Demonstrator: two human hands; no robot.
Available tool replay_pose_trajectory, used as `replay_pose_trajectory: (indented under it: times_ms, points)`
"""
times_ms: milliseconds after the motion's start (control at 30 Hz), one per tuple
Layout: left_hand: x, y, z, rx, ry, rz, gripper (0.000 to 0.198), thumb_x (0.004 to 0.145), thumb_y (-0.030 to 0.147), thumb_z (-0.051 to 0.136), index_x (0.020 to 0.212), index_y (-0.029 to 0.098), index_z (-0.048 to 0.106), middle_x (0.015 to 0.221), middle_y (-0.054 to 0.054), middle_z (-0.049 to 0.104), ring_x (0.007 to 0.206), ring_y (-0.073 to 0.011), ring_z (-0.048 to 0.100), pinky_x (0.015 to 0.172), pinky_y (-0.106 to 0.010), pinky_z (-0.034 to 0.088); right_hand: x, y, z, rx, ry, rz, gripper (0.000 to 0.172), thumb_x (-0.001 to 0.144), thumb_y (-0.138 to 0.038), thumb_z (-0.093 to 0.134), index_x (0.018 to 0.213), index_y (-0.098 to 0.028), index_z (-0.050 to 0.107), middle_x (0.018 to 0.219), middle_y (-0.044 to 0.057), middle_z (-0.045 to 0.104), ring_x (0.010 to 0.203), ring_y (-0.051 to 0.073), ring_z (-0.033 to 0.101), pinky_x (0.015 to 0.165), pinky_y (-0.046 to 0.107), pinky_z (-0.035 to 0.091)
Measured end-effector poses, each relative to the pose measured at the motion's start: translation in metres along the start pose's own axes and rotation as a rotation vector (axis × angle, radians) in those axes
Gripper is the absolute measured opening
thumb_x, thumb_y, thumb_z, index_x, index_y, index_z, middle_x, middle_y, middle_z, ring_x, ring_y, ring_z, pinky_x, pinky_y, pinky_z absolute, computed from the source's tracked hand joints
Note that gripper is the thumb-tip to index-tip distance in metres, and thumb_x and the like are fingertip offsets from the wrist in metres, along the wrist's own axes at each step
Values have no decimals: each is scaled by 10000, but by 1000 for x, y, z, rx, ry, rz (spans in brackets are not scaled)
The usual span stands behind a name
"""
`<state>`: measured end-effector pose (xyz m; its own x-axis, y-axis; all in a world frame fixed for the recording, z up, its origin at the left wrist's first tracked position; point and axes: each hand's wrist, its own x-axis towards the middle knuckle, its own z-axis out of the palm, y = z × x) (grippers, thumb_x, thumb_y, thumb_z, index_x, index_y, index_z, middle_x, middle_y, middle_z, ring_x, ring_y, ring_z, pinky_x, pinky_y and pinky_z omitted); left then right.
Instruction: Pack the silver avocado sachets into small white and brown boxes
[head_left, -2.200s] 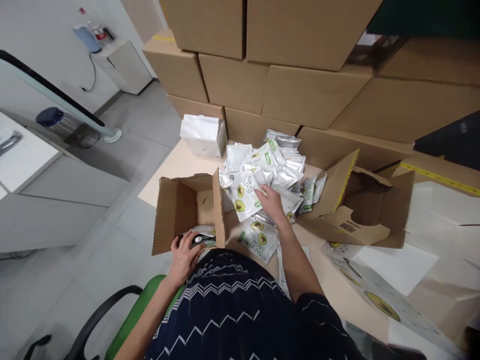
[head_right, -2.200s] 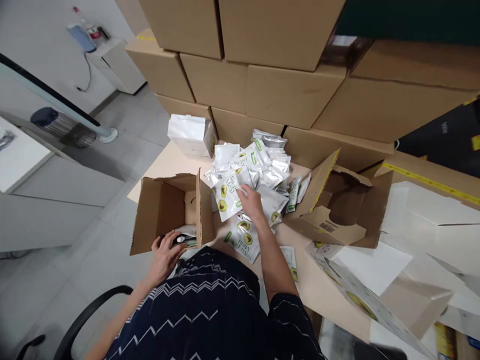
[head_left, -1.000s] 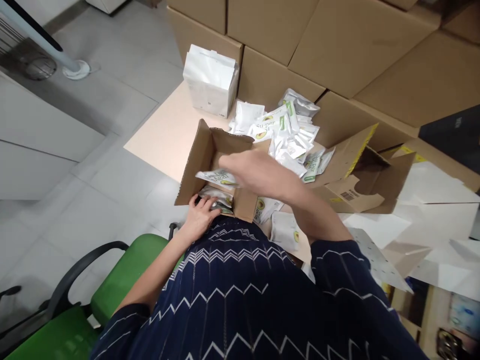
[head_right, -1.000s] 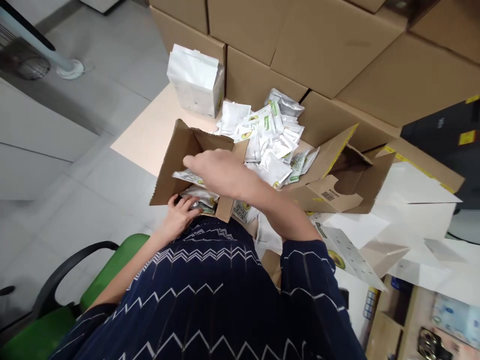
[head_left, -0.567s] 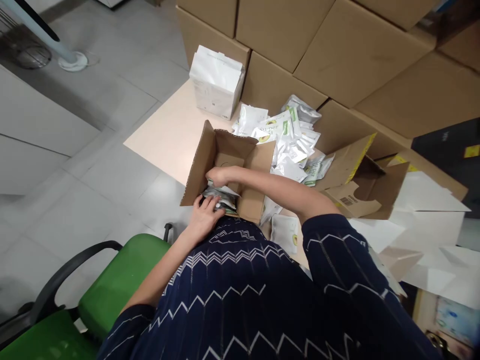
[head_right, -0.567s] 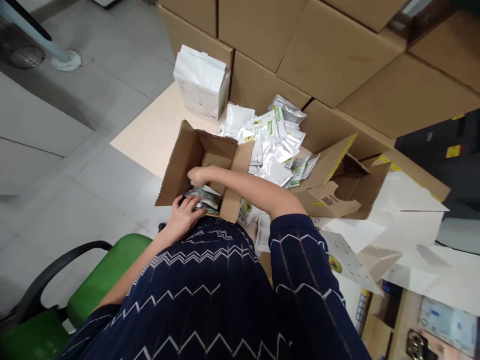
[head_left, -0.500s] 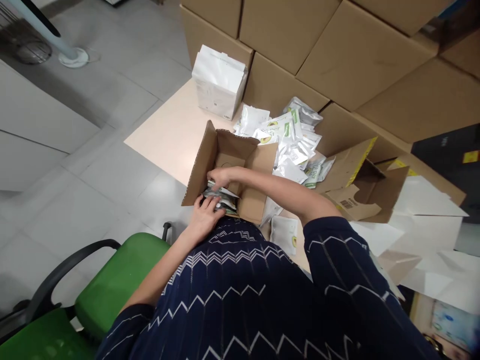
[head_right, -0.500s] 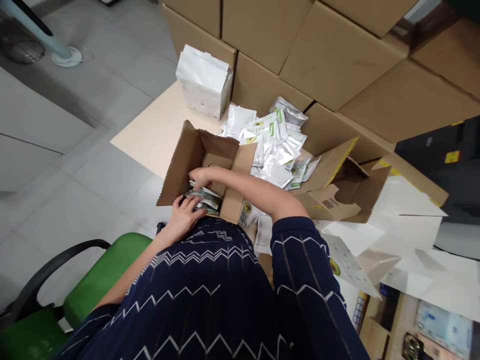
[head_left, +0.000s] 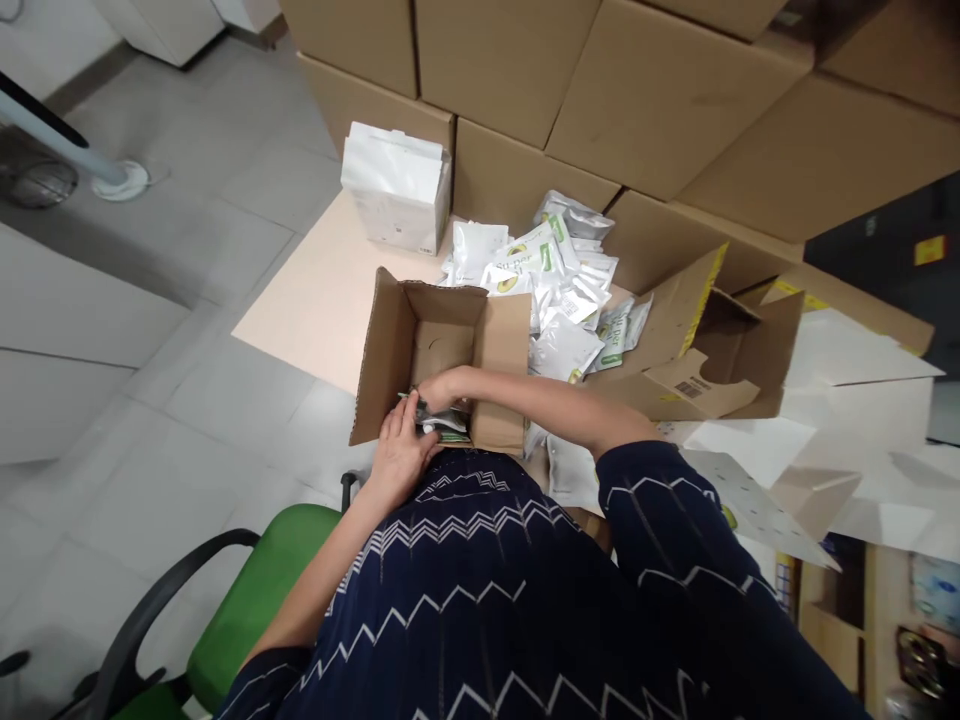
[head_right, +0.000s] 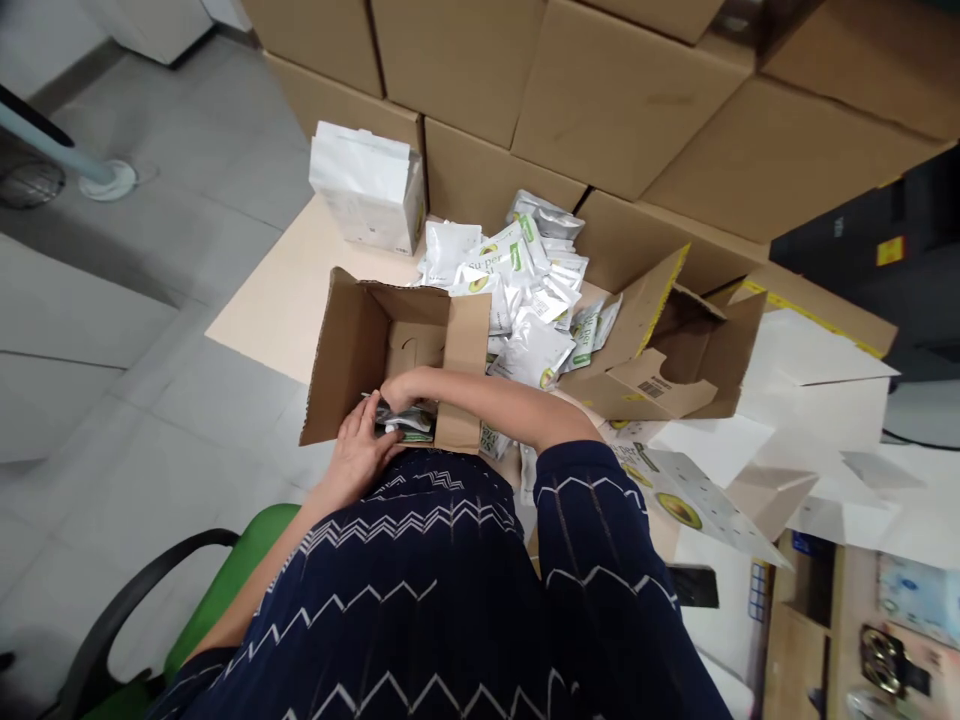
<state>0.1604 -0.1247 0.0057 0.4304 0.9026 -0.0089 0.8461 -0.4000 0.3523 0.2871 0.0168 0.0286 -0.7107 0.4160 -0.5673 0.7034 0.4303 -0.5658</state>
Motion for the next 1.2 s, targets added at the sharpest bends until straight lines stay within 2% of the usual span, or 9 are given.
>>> replay_pose_trajectory:
  times_ms: [100,267,400,500,633,800,1000,1100,1200]
  points:
    - [1,-3,0,22,-20,1,189,916,340,631,994,208,742,1645,-123,298,1479,-426,287,1147,-624,327,-27,-12,-20,-144,-91,-61,137,769,-157,703,882,-94,749,809,94,739,763,195,652,697,281,485]
    - [1,-8,2,25,-22,-1,192,922,352,617,1001,225,737,1631,-92,345,1501,-397,267,1167,-611,330,-122,13,-62,307,460,-197,282,927,-317,557,1126,-194,714,1043,65,740,849,148,665,776,279,501]
    - [0,-8,3,39,-13,6,170,907,335,634,1002,231,730,1624,-91,363,1507,-383,269,1172,-583,332,-173,104,-53,381,1052,453,273,925,-325,540,1057,-154,708,1047,90,727,914,185,674,828,309,504]
    - [0,-9,4,57,3,20,157,896,321,652,1008,240,729,1615,-85,381,1508,-373,271,1164,-564,345,-177,171,-22,207,842,957,361,806,-269,709,1117,-89,680,1141,185,699,1085,283,656,911,354,483]
    - [0,-10,5,74,-1,21,114,893,285,659,972,251,734,1628,-81,361,1494,-377,302,1143,-564,363,-164,208,10,213,618,1092,649,762,-308,798,1313,-62,559,1352,252,579,1207,296,617,945,332,483]
    - [-1,-13,11,96,9,13,122,891,254,645,959,251,746,1638,-92,340,1481,-393,321,1131,-585,363,-163,201,7,166,539,1185,710,777,-348,805,1377,-99,519,1401,248,547,1233,329,621,915,367,510]
    - [-2,-19,18,156,49,35,99,865,271,674,925,291,750,1596,-79,417,1459,-379,372,1083,-567,425,-191,168,-12,0,399,962,183,842,-263,716,1000,-174,742,1156,180,718,1122,296,682,812,329,484]
    - [-1,-18,17,156,37,32,90,856,282,692,922,296,753,1579,-66,446,1464,-361,372,1091,-550,436,-217,138,-18,-89,506,867,110,879,-264,656,874,-203,748,1014,145,742,996,282,696,734,329,454]
    - [-2,-16,17,150,16,-6,79,869,283,681,909,266,747,1598,-74,419,1490,-358,332,1124,-554,412,-255,99,-29,-207,773,758,230,934,-301,584,775,-221,730,868,103,717,863,255,658,681,333,424]
